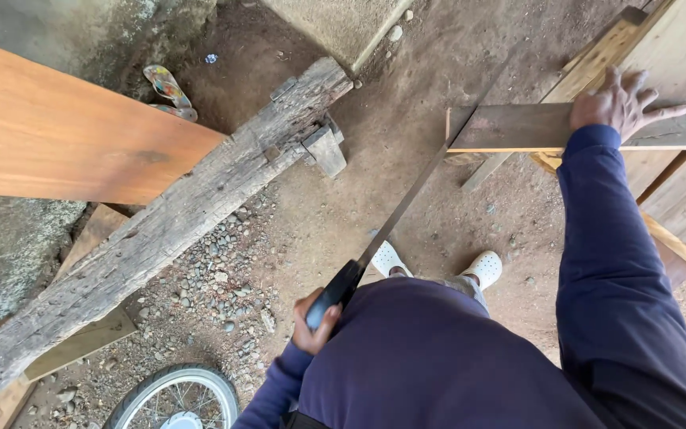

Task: Sawing a piece of wood on a workbench using a hand saw.

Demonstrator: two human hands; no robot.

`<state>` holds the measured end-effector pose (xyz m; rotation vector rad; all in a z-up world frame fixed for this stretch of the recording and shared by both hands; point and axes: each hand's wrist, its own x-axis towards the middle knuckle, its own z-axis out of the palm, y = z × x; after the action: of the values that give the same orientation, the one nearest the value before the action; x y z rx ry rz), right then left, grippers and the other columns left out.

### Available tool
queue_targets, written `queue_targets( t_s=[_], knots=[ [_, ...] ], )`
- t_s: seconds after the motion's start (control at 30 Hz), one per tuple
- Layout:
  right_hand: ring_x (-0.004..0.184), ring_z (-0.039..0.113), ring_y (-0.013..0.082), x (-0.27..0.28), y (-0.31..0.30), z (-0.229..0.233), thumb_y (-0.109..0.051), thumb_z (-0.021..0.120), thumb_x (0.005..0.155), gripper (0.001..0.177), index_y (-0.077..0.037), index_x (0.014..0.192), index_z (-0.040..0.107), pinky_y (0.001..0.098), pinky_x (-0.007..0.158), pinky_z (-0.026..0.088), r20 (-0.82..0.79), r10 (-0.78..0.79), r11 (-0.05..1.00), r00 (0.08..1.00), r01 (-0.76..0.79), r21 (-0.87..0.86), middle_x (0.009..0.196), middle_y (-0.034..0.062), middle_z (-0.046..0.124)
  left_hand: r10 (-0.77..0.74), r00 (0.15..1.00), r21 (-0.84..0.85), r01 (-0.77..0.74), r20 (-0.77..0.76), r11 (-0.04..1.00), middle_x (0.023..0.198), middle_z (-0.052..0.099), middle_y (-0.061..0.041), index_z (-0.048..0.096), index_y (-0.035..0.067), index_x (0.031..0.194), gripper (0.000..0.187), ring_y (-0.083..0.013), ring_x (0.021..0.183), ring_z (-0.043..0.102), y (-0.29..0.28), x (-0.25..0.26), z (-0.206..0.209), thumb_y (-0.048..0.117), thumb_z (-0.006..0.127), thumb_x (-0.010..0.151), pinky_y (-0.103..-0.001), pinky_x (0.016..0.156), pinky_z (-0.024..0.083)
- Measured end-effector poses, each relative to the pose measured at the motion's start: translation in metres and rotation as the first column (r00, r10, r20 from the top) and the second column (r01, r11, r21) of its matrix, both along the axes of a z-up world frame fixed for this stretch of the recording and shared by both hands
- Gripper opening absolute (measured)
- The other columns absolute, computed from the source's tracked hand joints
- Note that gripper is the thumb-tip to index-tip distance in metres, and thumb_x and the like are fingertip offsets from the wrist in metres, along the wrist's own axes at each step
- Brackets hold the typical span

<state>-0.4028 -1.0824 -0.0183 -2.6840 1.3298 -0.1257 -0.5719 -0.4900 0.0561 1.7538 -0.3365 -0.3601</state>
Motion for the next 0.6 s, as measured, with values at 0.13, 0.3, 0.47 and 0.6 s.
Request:
queue_targets(
  t_s=[0.13, 0.3, 0.47, 0.6],
  knots=[
    [0.146, 0.03, 0.0379, 0.002, -0.005, -0.005, -0.022, 0.053, 0.083, 0.06, -0.032, 0.142, 0.06, 0.0737, 0.104, -0.022, -0.059, -0.035, 0.999, 0.998, 0.035, 0.002, 0.161, 0.0115, 0.039, -0.013, 0.995, 0.195, -0.005, 0.094, 0.981, 0.054, 0.052, -0.004, 0.065, -0.001, 0.087, 0.023, -0.014, 0.045, 0.052, -0.046, 0.035, -0.001, 0.02, 0.074, 0.085, -0.031, 0.047, 0.041],
    [0.148, 0.027, 0.0418, -0.001, 0.001, -0.002, -0.024, 0.048, 0.093, 0.052, -0.031, 0.143, 0.058, 0.0749, 0.101, -0.023, -0.067, 0.012, 1.0, 0.998, -0.011, 0.024, 0.163, 0.014, 0.033, -0.056, 0.992, -0.225, 0.081, 0.116, 0.971, 0.086, 0.073, -0.001, 0.071, 0.002, 0.101, 0.017, -0.0066, 0.077, 0.069, -0.215, 0.145, -0.016, 0.019, 0.068, 0.101, -0.027, 0.068, 0.056],
    [0.15, 0.028, 0.0388, -0.001, -0.003, -0.006, -0.025, 0.046, 0.096, 0.048, -0.033, 0.142, 0.061, 0.074, 0.104, -0.025, -0.025, -0.011, 0.998, 1.0, 0.013, 0.06, 0.164, 0.0116, 0.035, 0.029, 0.994, -0.129, -0.015, 0.105, 0.992, 0.072, 0.064, -0.003, 0.07, -0.002, 0.096, 0.021, -0.0075, 0.067, 0.057, -0.219, 0.134, -0.007, 0.019, 0.072, 0.099, -0.028, 0.06, 0.048],
    [0.151, 0.028, 0.0373, 0.0, -0.002, -0.004, -0.024, 0.049, 0.091, 0.05, -0.035, 0.137, 0.066, 0.0736, 0.105, -0.024, -0.007, -0.031, 0.998, 0.999, 0.032, 0.063, 0.164, 0.0105, 0.035, 0.229, 0.775, -0.06, -0.241, 0.588, 0.969, 0.093, 0.063, -0.019, 0.057, -0.011, 0.115, 0.039, -0.0217, 0.08, 0.065, -0.107, 0.049, -0.053, 0.021, 0.071, 0.099, -0.034, 0.069, 0.053]
  ],
)
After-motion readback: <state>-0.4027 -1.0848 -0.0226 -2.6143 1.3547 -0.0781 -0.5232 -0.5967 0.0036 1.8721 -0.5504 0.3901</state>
